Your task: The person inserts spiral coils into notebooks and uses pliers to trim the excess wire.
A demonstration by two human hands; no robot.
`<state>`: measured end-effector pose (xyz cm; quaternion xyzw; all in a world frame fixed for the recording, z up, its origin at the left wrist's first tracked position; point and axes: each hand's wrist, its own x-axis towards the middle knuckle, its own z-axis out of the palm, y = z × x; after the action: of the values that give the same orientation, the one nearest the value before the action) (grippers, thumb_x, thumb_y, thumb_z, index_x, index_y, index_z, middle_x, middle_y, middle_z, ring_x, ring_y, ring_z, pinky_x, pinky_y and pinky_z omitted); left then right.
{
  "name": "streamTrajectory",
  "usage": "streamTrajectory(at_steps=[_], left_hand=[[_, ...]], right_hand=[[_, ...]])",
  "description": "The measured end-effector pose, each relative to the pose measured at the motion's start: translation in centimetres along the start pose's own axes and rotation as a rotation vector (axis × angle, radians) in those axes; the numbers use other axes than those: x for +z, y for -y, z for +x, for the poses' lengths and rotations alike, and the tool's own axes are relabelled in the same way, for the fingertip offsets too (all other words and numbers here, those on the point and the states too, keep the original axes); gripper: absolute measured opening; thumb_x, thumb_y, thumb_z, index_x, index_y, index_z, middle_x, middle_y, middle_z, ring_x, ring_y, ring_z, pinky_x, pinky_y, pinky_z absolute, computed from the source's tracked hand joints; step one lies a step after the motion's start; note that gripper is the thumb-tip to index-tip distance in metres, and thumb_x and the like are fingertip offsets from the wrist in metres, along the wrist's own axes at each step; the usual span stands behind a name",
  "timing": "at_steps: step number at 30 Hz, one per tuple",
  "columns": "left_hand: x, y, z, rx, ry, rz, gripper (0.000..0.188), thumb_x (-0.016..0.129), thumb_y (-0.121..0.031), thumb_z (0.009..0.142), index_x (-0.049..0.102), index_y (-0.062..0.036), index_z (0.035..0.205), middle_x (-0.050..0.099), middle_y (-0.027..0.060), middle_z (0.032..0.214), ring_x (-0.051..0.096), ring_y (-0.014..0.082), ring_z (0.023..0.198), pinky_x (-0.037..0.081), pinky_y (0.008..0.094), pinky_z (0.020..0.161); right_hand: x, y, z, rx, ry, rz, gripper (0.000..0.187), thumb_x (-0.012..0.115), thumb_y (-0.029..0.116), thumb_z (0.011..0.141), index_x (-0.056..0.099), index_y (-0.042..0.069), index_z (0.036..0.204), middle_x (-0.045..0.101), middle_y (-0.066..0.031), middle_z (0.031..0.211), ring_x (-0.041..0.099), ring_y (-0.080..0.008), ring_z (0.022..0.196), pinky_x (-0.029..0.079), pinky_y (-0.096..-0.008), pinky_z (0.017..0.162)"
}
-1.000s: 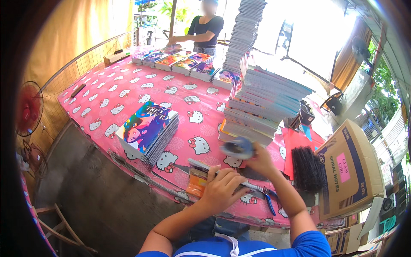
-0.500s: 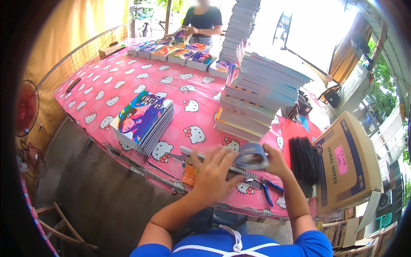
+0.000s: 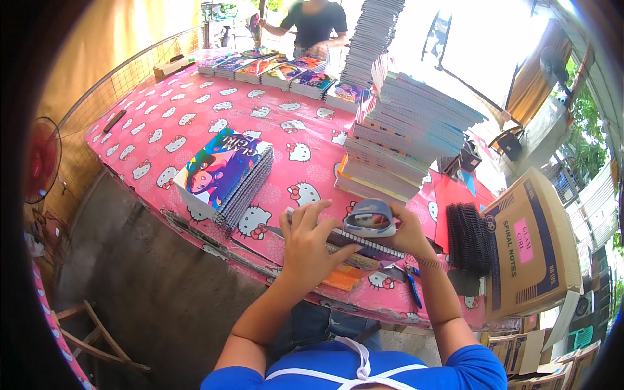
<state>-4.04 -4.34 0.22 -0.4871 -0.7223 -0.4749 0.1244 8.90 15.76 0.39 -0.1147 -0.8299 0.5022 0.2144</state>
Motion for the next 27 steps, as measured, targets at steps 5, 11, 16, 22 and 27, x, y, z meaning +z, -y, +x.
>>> streamTrajectory(at_steps=[5,11,16,22,27], left_hand=[[-0.6,0.3,-0.1,-0.048,-0.085,-0.054,0.044,0.089,-0.024,0.052,0.065,-0.0065,0.085,0.041,0.0196,0.135,0.041,0.0363,0.117,0.032,0.0454,0.098],[-1.2,1.6,-0.4,-0.113,-0.106,-0.139,0.047,0.089,-0.020,0.054,0.065,-0.0045,0.092,0.036,0.0197,0.138,0.047,0.0332,0.115,0.043,0.0419,0.092],[-1.1,3.3,-0.7,-0.154,-0.133,-0.373,0.043,0.081,-0.001,0.065,0.062,-0.0011,0.103,0.046,0.0159,0.130,0.058,0.0199,0.102,0.050,0.0308,0.083],[-1.3,5.3,-1.3,-0.455,-0.153,-1.005,0.026,0.070,0.003,0.080,0.064,0.0037,0.105,0.062,0.0069,0.096,0.059,0.0126,0.090,0.049,0.0233,0.079],[-1.1,7.3,-1.2,-0.443,-0.152,-1.089,0.025,0.066,0.003,0.082,0.066,0.0035,0.107,0.065,0.0050,0.090,0.059,0.0095,0.081,0.047,0.0214,0.074]], right_hand=[[0.3,-2.1,1.0,-0.204,0.078,-0.136,0.048,0.069,-0.001,0.066,0.060,0.001,0.113,0.066,-0.0062,0.088,0.062,-0.0144,0.077,0.051,-0.0307,0.070],[1.0,-0.2,1.9,0.025,0.085,0.066,0.051,0.069,-0.001,0.063,0.059,0.001,0.113,0.065,-0.0075,0.092,0.061,-0.0134,0.082,0.050,-0.0298,0.067],[1.4,-1.4,1.6,0.047,0.143,0.322,0.044,0.067,0.000,0.063,0.062,0.002,0.106,0.065,-0.0070,0.091,0.059,-0.0133,0.081,0.049,-0.0300,0.069],[3.5,0.3,3.4,0.130,0.050,-0.057,0.047,0.070,0.003,0.064,0.060,0.004,0.110,0.066,-0.0053,0.095,0.062,-0.0184,0.083,0.051,-0.0322,0.073],[2.5,-1.2,3.2,-0.160,0.104,0.043,0.047,0.073,0.005,0.066,0.060,0.006,0.111,0.065,-0.0046,0.101,0.062,-0.0204,0.087,0.049,-0.0339,0.080]])
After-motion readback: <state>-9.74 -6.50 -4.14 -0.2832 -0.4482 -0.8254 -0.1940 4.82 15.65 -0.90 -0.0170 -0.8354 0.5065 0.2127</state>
